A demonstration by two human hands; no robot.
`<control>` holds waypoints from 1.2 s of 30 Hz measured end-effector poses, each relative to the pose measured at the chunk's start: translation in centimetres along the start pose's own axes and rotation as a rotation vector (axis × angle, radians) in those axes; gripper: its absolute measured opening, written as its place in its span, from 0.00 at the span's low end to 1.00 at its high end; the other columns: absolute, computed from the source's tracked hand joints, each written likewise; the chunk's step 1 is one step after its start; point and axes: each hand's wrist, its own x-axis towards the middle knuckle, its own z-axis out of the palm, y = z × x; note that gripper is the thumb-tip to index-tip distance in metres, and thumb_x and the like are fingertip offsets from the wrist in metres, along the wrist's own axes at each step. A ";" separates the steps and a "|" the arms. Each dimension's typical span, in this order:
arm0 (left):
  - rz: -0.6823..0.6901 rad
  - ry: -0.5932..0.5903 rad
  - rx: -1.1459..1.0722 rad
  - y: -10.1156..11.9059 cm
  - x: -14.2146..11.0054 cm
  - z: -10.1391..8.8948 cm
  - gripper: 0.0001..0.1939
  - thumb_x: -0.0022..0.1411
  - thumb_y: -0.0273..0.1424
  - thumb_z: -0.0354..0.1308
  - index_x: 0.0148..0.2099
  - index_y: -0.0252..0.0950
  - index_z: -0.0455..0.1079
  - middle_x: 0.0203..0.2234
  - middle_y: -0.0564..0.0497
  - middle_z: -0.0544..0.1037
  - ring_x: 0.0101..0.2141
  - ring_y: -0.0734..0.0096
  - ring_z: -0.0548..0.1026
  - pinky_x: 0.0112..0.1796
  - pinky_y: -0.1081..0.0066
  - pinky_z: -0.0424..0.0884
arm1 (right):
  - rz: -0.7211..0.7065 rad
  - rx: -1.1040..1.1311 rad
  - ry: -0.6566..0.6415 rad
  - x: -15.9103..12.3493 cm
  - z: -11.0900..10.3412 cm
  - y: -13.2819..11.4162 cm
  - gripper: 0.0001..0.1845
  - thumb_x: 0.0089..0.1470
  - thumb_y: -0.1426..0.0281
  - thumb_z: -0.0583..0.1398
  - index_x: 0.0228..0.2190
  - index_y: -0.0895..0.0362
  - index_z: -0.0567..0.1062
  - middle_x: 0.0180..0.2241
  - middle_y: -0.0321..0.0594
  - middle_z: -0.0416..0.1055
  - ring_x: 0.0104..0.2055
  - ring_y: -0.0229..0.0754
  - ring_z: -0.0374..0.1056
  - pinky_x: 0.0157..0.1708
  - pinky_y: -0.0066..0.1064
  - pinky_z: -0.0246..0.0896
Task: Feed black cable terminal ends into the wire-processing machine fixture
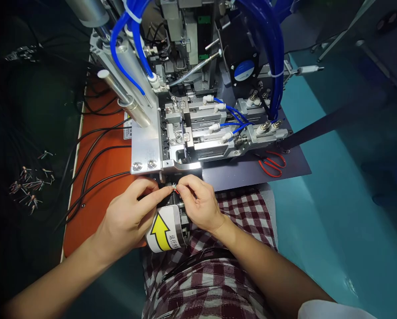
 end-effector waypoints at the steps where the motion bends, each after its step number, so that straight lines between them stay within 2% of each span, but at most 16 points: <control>1: -0.001 0.001 -0.004 0.0 0.0 0.0 0.15 0.61 0.19 0.48 0.46 0.29 0.73 0.31 0.45 0.71 0.28 0.71 0.72 0.26 0.75 0.69 | -0.030 -0.015 0.000 0.0 -0.1 0.1 0.08 0.61 0.73 0.53 0.29 0.55 0.66 0.26 0.36 0.65 0.29 0.38 0.61 0.31 0.31 0.58; 9: -0.002 0.019 -0.021 0.0 -0.2 0.1 0.15 0.62 0.19 0.48 0.46 0.28 0.73 0.31 0.45 0.70 0.28 0.71 0.71 0.26 0.75 0.70 | -0.243 -0.173 -0.008 0.6 -0.5 0.6 0.08 0.58 0.76 0.54 0.28 0.55 0.68 0.24 0.36 0.65 0.25 0.38 0.60 0.27 0.31 0.58; 15: -0.004 0.018 -0.036 -0.1 -0.2 0.2 0.15 0.61 0.18 0.49 0.47 0.28 0.73 0.31 0.45 0.70 0.28 0.71 0.71 0.27 0.74 0.71 | -0.239 -0.177 0.005 0.6 -0.4 0.8 0.09 0.59 0.76 0.53 0.28 0.55 0.68 0.24 0.37 0.66 0.26 0.38 0.61 0.26 0.31 0.59; 19: -0.008 0.010 -0.043 -0.1 -0.2 0.2 0.15 0.61 0.18 0.49 0.46 0.27 0.73 0.32 0.44 0.70 0.29 0.70 0.71 0.27 0.74 0.70 | -0.408 -0.330 -0.032 0.9 -0.9 1.2 0.08 0.57 0.78 0.54 0.29 0.56 0.69 0.23 0.37 0.67 0.24 0.38 0.60 0.25 0.32 0.55; 22: -0.006 0.011 -0.038 -0.1 -0.3 0.1 0.15 0.61 0.18 0.49 0.46 0.27 0.73 0.31 0.45 0.70 0.29 0.70 0.71 0.27 0.74 0.70 | -0.446 -0.356 -0.056 1.0 -1.1 1.5 0.08 0.57 0.79 0.54 0.30 0.57 0.70 0.24 0.38 0.68 0.24 0.38 0.60 0.26 0.32 0.54; 25: -0.007 0.015 -0.040 -0.1 -0.4 0.1 0.16 0.61 0.17 0.48 0.47 0.28 0.73 0.32 0.45 0.70 0.29 0.71 0.71 0.27 0.74 0.69 | -0.316 -0.225 -0.067 0.8 -0.9 1.4 0.08 0.58 0.77 0.54 0.29 0.56 0.69 0.24 0.38 0.68 0.26 0.38 0.62 0.27 0.31 0.56; 30: -0.017 0.018 -0.042 -0.1 -0.5 0.1 0.16 0.61 0.18 0.49 0.47 0.29 0.73 0.32 0.46 0.70 0.29 0.72 0.72 0.27 0.75 0.69 | 0.209 0.226 -0.108 0.2 -0.6 0.8 0.10 0.62 0.66 0.54 0.29 0.56 0.68 0.25 0.34 0.67 0.26 0.35 0.62 0.26 0.27 0.58; 32: -0.025 0.011 -0.040 0.0 -0.4 0.1 0.16 0.62 0.18 0.49 0.47 0.29 0.73 0.32 0.46 0.71 0.28 0.72 0.72 0.27 0.76 0.70 | 0.316 0.331 -0.121 0.1 -0.7 0.6 0.10 0.62 0.64 0.54 0.32 0.56 0.69 0.25 0.33 0.67 0.23 0.33 0.59 0.23 0.26 0.54; 36: -0.027 0.016 -0.048 0.0 -0.1 -0.1 0.15 0.62 0.19 0.48 0.46 0.28 0.74 0.31 0.47 0.71 0.27 0.73 0.72 0.27 0.76 0.70 | 0.426 0.420 -0.120 -0.1 -1.3 -0.2 0.12 0.60 0.62 0.54 0.32 0.57 0.69 0.24 0.32 0.65 0.19 0.30 0.52 0.18 0.25 0.47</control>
